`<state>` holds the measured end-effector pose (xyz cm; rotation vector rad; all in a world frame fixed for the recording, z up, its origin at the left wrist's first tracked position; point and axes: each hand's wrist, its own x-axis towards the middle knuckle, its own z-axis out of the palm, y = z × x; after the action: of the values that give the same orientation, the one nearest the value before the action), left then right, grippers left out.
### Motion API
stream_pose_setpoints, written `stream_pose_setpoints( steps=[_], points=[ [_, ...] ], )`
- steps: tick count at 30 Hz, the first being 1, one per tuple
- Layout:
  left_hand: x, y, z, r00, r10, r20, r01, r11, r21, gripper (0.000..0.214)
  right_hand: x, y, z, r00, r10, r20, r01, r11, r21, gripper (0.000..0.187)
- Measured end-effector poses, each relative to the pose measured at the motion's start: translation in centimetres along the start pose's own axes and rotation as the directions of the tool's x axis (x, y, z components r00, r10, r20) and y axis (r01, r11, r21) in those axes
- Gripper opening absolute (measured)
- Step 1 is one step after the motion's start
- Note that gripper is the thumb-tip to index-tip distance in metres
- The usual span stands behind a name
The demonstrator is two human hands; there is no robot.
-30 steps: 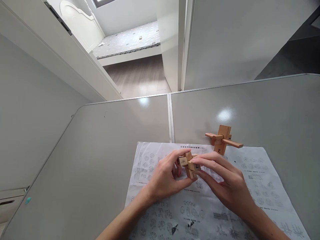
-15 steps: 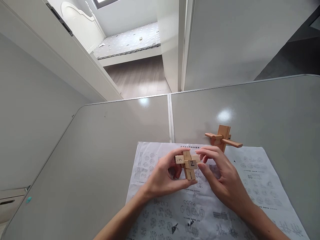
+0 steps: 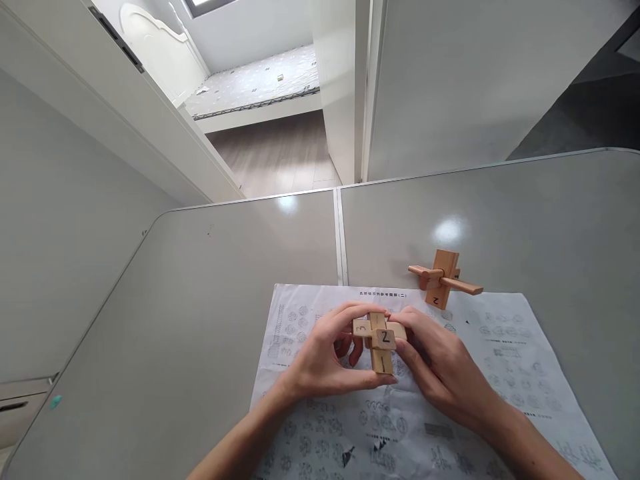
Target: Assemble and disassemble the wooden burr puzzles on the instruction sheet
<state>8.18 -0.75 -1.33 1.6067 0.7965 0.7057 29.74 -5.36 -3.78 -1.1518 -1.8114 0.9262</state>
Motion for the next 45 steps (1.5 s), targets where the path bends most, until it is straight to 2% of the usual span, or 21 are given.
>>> stream_pose_setpoints(
  steps=[8, 13, 16, 19, 23, 26, 29, 32, 38, 42, 45],
  points=[
    [-0.2, -0.1, 0.1, 0.998, 0.058, -0.034, -0.055, 0.995, 0.087, 0.075, 0.1, -0.1, -0.4, 0.998, 0.027, 0.061, -0.032, 0.996, 0.084, 0.017],
    [-0.3, -0.1, 0.1, 0.996, 0.079, -0.048, -0.072, 0.988, 0.139, 0.072, 0.3, -0.8, -0.7, 0.985, 0.128, 0.116, -0.15, 0.967, 0.205, 0.034],
    [-0.5, -0.2, 0.2, 0.991, 0.12, -0.056, -0.106, 0.972, 0.209, 0.071, 0.4, -1.2, -0.8, 0.958, 0.227, 0.178, -0.271, 0.916, 0.295, 0.041],
    [-0.8, -0.5, 0.4, 0.981, 0.186, -0.057, -0.165, 0.95, 0.267, 0.069, 0.4, -1.4, -0.9, 0.909, 0.322, 0.265, -0.406, 0.824, 0.396, 0.049],
    [-0.9, -0.6, 0.6, 0.972, 0.229, -0.049, -0.205, 0.933, 0.294, 0.071, 0.5, -1.6, -0.9, 0.86, 0.377, 0.345, -0.506, 0.714, 0.484, 0.054],
    [-0.7, -0.4, 0.5, 0.986, 0.161, -0.047, -0.142, 0.951, 0.276, 0.082, 0.6, -1.8, -0.7, 0.861, 0.396, 0.32, -0.509, 0.696, 0.507, 0.055],
    [-0.5, -0.2, 0.4, 0.997, 0.056, -0.056, -0.045, 0.981, 0.189, 0.095, 0.8, -2.0, -0.6, 0.867, 0.425, 0.261, -0.497, 0.688, 0.529, 0.055],
    [-0.4, -0.2, 0.4, 0.997, -0.003, -0.08, 0.013, 0.993, 0.116, 0.101, 1.1, -2.2, -0.7, 0.843, 0.49, 0.222, -0.518, 0.628, 0.581, 0.058],
    [-0.3, 0.1, 0.5, 0.985, -0.089, -0.146, 0.105, 0.989, 0.105, 0.072, 0.2, -2.8, -2.0, 0.788, 0.586, 0.191, -0.553, 0.535, 0.639, 0.057],
    [-0.2, 0.3, 0.4, 0.98, -0.111, -0.167, 0.131, 0.985, 0.115, 0.051, -2.9, -2.9, -3.3, 0.717, 0.674, 0.178, -0.624, 0.508, 0.593, 0.058],
    [-0.1, 0.3, 0.4, 0.979, -0.102, -0.176, 0.124, 0.985, 0.124, 0.042, -5.3, -2.5, -4.0, 0.666, 0.73, 0.154, -0.631, 0.441, 0.638, 0.059]
  ],
)
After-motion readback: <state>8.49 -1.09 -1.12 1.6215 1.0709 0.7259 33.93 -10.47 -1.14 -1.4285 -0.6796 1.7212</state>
